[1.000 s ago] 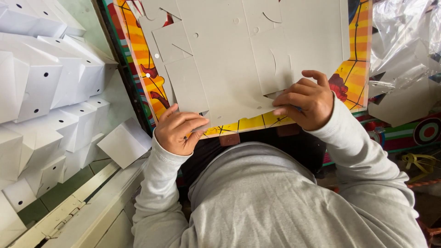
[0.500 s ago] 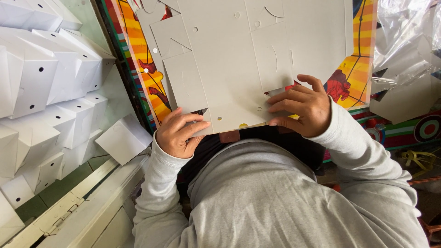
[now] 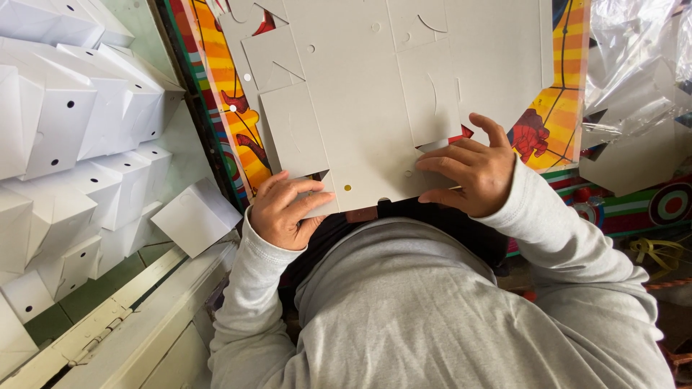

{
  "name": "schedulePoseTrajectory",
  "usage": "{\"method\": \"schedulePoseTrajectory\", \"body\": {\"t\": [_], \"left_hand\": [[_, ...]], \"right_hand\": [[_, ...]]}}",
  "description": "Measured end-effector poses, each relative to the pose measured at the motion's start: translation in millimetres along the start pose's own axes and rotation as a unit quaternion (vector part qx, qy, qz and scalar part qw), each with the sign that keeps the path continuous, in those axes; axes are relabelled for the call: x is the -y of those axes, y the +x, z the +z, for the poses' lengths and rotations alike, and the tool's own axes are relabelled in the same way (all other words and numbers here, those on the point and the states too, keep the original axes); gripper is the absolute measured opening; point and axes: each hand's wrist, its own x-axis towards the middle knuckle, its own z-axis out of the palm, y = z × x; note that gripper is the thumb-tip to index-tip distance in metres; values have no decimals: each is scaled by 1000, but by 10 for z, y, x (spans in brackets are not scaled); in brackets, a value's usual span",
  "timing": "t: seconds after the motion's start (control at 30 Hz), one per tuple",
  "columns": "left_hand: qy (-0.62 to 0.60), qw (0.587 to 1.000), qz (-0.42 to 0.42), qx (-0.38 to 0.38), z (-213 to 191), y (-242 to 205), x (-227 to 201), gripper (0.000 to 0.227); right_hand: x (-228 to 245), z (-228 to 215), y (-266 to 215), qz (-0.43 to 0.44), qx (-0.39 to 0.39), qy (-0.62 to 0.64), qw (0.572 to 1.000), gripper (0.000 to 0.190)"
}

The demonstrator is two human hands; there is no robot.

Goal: The person folds a flat white paperboard blank into a small box by creasing the sides and tucking flaps into slots. The person completes the assembly by securing the top flaps and holding the finished box.

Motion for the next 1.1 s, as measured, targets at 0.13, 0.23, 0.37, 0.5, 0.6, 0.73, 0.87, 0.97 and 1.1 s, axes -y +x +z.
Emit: {"method": "schedulePoseTrajectory", "body": {"t": [0.13,0.23,0.37,0.5,0.6,0.73,0.87,0.97,1.1], "left_hand": [[1,1000,0,4,-2,-1,-2,19],[-9,1000,-7,7,0,-4,9,20],[-4,1000,-8,13,11,-25,24,23],[8,1000,-3,28,-49,35,-21,30],[-32,999,2,39,-202,209,-166,60],[18,999,-1,43,-430,265,-273,48],[11,996,-1,85,-291,130,-169,26],[-30,991,-21,132,-205,56,-70,32],[-153,972,-89,157,-209,121,59,25]], "right_hand": [[-4,32,-42,-4,-8,-9,1000,43],[0,37,-46,-3,-7,-12,1000,43],[-9,69,-58,-12,-18,-25,999,43],[100,52,31,-63,-50,-68,994,25],[216,-59,172,-110,-76,-125,983,21],[379,-137,163,-129,-82,-96,984,17],[315,-56,90,-153,-52,-29,986,20],[243,-66,77,-164,-24,8,986,20],[54,-56,43,-143,11,51,988,21]]}}
